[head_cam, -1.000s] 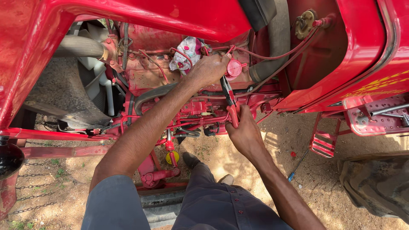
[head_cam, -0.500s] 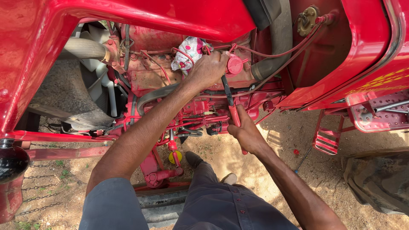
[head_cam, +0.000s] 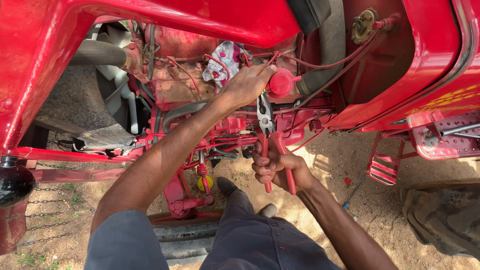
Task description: The person works on a tractor engine, using pliers to manipulate a hose and then cleaning various engine components with a cloth.
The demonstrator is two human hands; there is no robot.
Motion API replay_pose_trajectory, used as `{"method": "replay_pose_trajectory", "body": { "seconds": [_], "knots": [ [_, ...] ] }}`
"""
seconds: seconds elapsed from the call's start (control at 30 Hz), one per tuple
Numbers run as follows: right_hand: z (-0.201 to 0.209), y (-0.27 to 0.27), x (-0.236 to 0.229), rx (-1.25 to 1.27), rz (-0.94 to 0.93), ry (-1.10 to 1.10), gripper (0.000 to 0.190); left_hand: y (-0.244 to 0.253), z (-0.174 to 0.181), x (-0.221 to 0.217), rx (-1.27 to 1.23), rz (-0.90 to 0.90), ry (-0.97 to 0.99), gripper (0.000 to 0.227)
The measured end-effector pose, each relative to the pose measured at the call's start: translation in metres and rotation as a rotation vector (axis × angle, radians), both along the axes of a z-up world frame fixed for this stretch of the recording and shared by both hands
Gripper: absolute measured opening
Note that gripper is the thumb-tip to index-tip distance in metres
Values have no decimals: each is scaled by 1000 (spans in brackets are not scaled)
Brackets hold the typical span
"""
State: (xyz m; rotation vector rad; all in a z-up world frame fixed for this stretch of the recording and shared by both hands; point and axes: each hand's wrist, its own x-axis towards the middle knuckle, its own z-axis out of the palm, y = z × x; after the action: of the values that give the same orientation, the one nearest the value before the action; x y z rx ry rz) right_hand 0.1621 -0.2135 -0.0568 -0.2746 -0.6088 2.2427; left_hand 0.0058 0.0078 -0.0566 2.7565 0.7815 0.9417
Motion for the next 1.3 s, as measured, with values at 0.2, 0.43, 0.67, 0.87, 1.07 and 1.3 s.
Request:
{"method": "replay_pose_trajectory", "body": {
  "seconds": [0.2, 0.43, 0.67, 0.87, 1.07, 1.3],
  "knots": [
    [18, 5, -9, 40, 34, -46, 52, -31, 67, -18, -1053, 274, 80, 68],
    [13, -7, 15, -14, 1, -631, 60, -28, 72, -32, -856, -143, -79, 74],
    [44, -3, 66, 109, -118, -965, 41, -48, 84, -53, -453, -45, 63, 74],
    [106, 22, 85, 338, 106, -1437, 27, -67, 74, -49, -353, 89, -28, 48],
    [143, 50, 77, 468, 390, -1718, 34, -69, 62, -37, -329, 119, 13, 49],
    [179, 89, 62, 657, 727, -2122, 46, -67, 47, -31, -315, 32, 21, 43]
  ]
}}
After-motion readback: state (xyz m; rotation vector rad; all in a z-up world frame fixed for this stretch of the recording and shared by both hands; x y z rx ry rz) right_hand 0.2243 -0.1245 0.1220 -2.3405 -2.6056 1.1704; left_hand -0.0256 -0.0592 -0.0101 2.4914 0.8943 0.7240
